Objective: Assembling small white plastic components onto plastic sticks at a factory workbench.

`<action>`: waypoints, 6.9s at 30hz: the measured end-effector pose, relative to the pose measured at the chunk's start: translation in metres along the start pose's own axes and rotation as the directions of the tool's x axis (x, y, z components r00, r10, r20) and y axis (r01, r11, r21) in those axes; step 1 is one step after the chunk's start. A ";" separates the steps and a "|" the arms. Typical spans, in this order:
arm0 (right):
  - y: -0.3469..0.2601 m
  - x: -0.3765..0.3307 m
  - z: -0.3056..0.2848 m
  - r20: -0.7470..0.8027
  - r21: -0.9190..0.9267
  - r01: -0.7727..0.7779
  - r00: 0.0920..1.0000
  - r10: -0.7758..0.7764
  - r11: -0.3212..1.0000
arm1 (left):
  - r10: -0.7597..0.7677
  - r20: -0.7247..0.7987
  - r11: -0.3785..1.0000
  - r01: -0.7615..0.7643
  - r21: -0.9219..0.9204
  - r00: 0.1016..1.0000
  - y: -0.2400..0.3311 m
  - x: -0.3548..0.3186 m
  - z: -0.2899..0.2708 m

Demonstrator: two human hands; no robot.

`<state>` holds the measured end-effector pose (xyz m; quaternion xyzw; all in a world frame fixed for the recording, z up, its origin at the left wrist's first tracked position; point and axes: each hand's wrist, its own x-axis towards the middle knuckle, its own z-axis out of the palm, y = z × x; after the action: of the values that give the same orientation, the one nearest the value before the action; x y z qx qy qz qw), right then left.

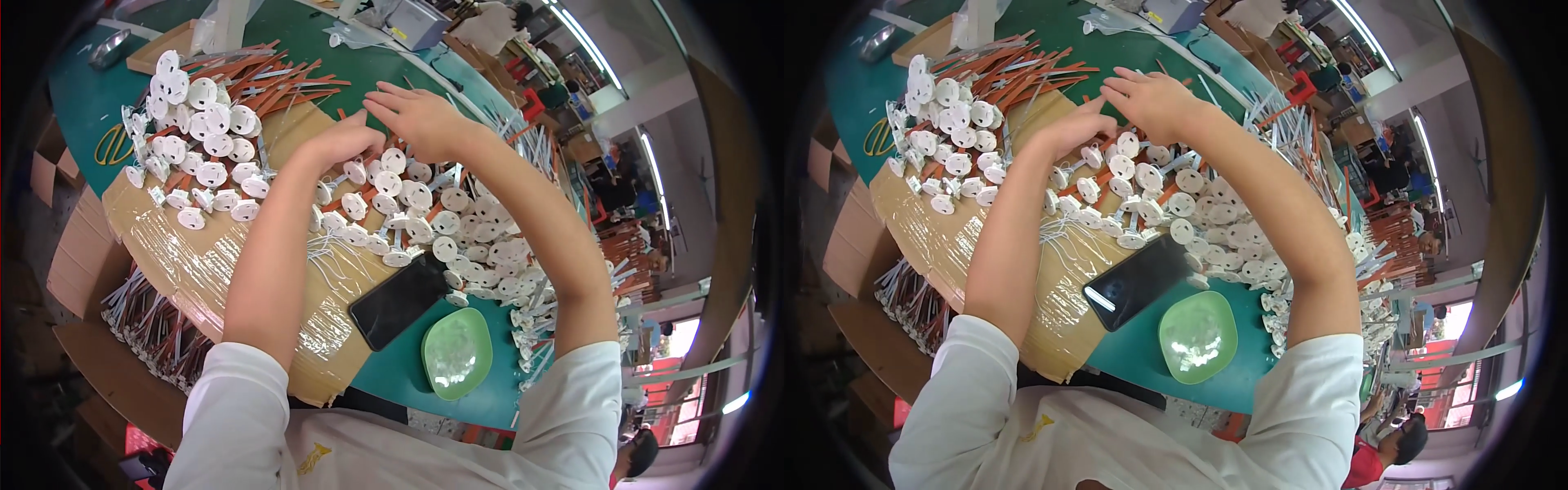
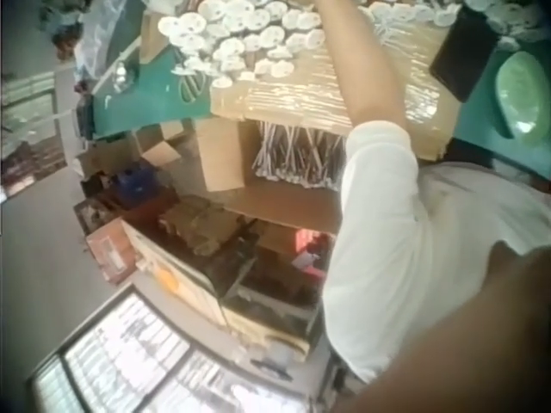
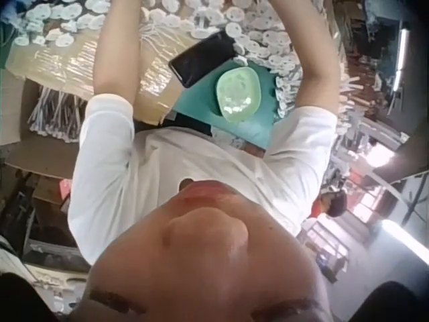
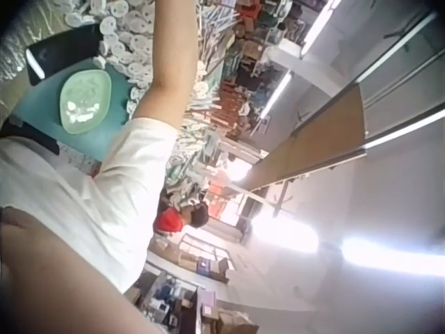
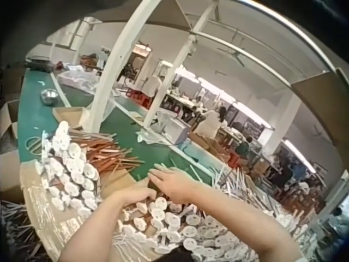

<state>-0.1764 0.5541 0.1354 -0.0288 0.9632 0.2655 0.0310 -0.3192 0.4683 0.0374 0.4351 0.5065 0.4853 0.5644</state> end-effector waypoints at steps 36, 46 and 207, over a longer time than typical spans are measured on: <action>-0.049 0.019 -0.022 0.467 0.582 -0.173 0.871 -0.153 0.795 | 0.275 -0.525 0.948 -0.135 0.289 0.806 -0.020 0.024 -0.034; -0.081 0.001 -0.022 0.551 0.257 -0.317 0.824 0.131 0.913 | 0.273 -0.555 0.938 -0.088 0.336 0.786 -0.013 0.021 -0.026; -0.162 -0.426 -0.200 -0.244 0.561 -0.808 0.049 0.969 0.182 | 0.300 -0.061 0.920 -0.271 0.284 0.952 -0.033 0.034 -0.020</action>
<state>0.2510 0.3292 0.2559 0.5078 0.7484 0.0673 -0.4215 -0.3354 0.4974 -0.0025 0.5520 0.5280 0.5100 0.3954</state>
